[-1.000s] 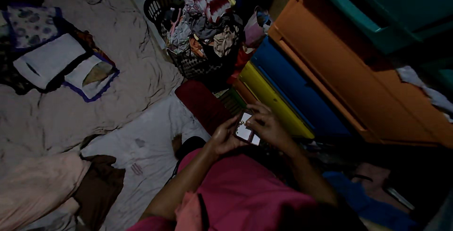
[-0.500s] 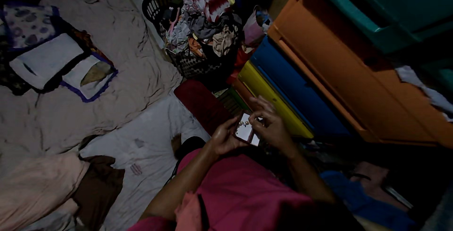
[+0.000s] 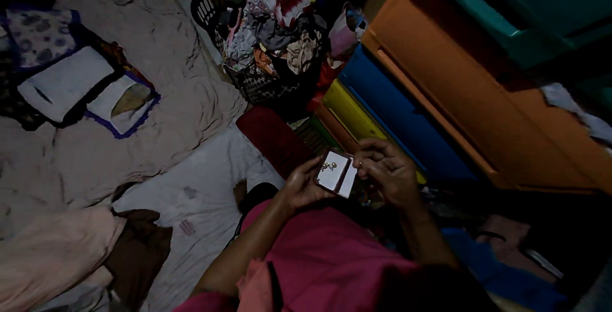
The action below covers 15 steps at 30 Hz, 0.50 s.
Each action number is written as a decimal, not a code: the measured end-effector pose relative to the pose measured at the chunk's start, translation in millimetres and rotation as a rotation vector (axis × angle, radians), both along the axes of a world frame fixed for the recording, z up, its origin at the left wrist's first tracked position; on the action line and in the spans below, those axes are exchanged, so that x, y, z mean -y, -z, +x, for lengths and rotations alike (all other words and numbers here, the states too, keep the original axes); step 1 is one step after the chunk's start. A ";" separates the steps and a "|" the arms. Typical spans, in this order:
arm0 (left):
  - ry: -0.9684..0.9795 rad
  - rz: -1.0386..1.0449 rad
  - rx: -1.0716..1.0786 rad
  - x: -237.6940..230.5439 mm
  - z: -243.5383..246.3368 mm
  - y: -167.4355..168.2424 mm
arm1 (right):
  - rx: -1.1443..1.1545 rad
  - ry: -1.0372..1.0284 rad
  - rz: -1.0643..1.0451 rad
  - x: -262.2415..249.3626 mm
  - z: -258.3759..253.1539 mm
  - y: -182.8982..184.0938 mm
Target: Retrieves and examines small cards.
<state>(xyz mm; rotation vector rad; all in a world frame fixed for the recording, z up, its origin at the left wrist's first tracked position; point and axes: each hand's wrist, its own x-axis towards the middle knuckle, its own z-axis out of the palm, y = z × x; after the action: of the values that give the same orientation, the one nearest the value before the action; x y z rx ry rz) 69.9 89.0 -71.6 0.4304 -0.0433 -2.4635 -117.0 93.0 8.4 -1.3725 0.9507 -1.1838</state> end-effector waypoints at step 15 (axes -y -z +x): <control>0.007 0.070 0.018 5.4 -3.6 -3.8 | 0.401 0.109 0.559 5.1 -5.5 -1.9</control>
<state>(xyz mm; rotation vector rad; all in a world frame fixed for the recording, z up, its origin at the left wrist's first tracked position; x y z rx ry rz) 66.4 83.6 -67.8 0.4827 0.0336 -2.4742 -122.5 87.9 10.3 -0.6185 0.9730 -1.1053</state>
